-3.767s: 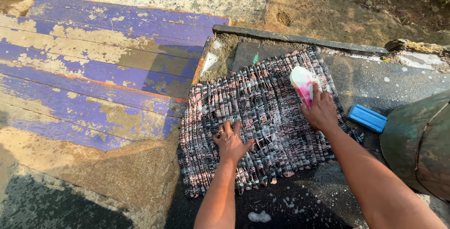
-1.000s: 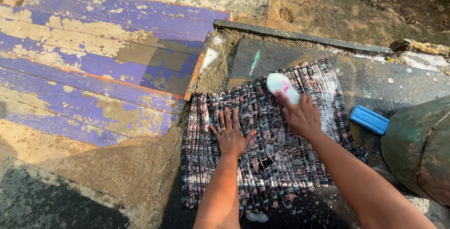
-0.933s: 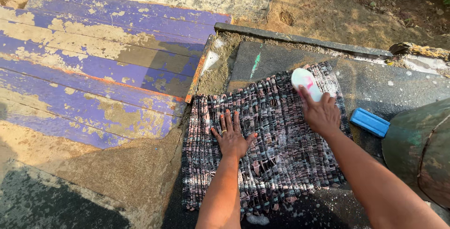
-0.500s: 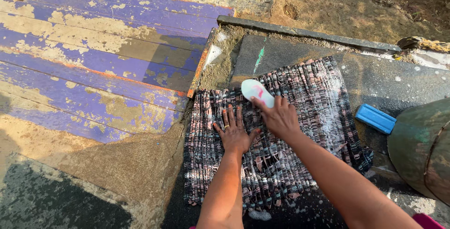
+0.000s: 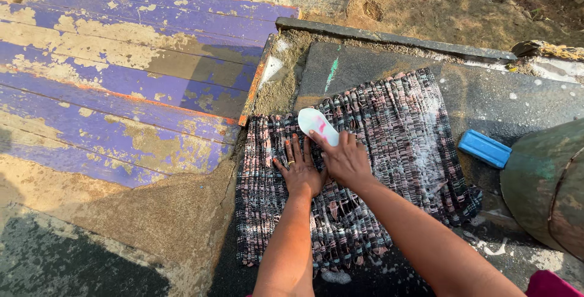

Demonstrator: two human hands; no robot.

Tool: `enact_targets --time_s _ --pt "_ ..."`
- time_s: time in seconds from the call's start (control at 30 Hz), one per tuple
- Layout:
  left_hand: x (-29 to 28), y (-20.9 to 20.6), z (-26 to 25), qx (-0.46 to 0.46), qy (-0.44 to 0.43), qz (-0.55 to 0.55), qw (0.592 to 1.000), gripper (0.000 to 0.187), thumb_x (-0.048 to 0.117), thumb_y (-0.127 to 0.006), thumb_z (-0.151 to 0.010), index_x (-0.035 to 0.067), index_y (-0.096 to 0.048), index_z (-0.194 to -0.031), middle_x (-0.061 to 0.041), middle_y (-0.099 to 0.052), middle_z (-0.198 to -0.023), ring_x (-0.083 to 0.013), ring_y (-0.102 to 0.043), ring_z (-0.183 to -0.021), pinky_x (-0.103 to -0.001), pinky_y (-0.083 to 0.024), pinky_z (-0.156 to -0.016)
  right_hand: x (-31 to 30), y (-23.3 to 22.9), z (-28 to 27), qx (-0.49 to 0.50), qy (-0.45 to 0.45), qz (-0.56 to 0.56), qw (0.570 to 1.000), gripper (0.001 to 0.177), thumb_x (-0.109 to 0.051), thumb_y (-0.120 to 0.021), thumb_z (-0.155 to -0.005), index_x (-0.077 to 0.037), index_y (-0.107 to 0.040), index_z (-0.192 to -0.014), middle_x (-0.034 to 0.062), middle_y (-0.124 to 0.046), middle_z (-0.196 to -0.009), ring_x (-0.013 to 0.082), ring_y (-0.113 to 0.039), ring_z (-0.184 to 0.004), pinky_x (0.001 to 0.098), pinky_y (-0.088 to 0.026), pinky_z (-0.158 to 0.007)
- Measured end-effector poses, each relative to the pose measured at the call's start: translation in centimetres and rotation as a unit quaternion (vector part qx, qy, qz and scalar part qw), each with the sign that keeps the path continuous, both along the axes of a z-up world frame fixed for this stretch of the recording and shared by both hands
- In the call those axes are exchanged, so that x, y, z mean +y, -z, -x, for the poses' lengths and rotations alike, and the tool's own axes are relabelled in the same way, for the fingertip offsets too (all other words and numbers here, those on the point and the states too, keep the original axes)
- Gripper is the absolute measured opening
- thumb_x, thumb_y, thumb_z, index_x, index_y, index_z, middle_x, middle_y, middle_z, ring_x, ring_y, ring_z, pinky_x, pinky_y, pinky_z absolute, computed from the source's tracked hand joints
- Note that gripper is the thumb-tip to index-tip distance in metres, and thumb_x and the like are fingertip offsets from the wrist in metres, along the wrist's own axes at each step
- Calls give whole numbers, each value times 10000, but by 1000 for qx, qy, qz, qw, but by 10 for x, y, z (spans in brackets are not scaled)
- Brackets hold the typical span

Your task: The person washes a piece of patterned cloth by dipping it into a bucket of soapy water, pouring water over it using a yellow mug, and scrubbing it with a brush on a flat stone surface.

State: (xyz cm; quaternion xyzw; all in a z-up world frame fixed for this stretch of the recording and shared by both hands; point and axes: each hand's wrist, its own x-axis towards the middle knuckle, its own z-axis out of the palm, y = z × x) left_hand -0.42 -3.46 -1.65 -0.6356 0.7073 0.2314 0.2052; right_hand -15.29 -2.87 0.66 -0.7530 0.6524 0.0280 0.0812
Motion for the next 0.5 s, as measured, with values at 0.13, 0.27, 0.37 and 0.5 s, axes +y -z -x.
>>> enact_targets --time_s 0.13,0.27,0.37,0.5 --pt "1 -5 0 28 -16 -7 999 1063 804 -405 -899 272 144 -1638 -45 296 -1691 -271 274 -1540 -726 83 -1197 -4 6 105 61 144 11 988 532 -423 -370 -1086 -556 -273 -1592 270 -549 -1143 299 -592 -838 347 -533 -632" --pt "1 -6 1 41 -20 2 999 1089 800 -426 -890 251 130 -1649 -45 289 -1699 -277 273 -1546 -738 75 -1188 -8 3 180 84 289 7 954 595 -473 -382 -1046 -465 -260 -1628 276 -518 -1128 344 -548 -858 402 -495 -632" --pt "3 -10 2 40 -19 10 999 1077 799 -426 -911 238 127 -1645 -52 276 -1697 -286 270 -1546 -741 83 -1194 -22 -4 145 30 327 -108 938 621 -534 -361 -1028 -486 -163 -1615 293 -478 -1195 313 -571 -839 340 -534 -538" --pt "-3 -21 4 29 -27 -20 999 1088 773 -458 -901 254 155 -1635 -46 283 -1700 -260 277 -1542 -724 84 -1192 3 -2 26 14 78 -65 995 579 -478 -360 -1042 -499 -212 -1601 249 -529 -1125 297 -623 -870 398 -572 -634"
